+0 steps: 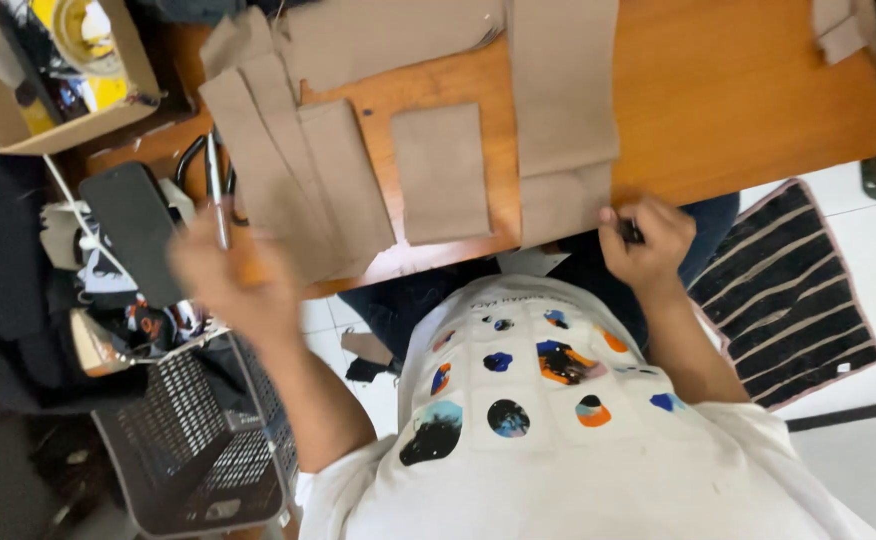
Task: The person is using scissors to cut long, narrow strips of tan fabric on a wooden work surface.
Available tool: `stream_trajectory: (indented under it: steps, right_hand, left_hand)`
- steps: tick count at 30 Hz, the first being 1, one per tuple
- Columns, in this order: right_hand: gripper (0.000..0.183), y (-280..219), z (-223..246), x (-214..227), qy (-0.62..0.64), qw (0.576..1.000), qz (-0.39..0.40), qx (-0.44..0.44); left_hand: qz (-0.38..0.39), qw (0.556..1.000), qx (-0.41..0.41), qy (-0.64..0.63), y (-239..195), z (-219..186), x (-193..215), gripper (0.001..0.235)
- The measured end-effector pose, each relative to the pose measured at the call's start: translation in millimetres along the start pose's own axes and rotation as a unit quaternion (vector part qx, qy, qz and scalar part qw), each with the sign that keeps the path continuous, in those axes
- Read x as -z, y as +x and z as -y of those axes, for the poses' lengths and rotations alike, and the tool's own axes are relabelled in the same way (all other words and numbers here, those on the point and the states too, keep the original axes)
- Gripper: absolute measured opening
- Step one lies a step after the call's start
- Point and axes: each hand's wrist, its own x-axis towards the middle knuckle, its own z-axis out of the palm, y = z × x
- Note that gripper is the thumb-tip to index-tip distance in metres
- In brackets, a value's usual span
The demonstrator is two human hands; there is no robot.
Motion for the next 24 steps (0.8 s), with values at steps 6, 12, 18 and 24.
stream_trajectory:
  steps: [6,12,18,24]
  right_hand:
    - [0.032,-38,27,-7,0.239,0.905,-0.194,-0.294]
    - [0.027,-45,23,-35,0.347,0.794,-0.186,-0.463]
    - [0.040,-94,-20,-42,0.325,0.838,0.045,-0.435]
    - [0.048,-57,2,-18,0.374,0.834,0.108,-0.391]
  left_hand:
    - [0.230,0.943,-0.014,-0.239,7,-92,-77,0.021]
    - [0.392,0.887,-0.197,-0.141,10,-121,-177,0.040]
    - [0.572,0.808,-0.140,-0.001,29,-131,-224,0.071]
    - [0.561,0.809,-0.170,0.040,60,-114,-266,0.071]
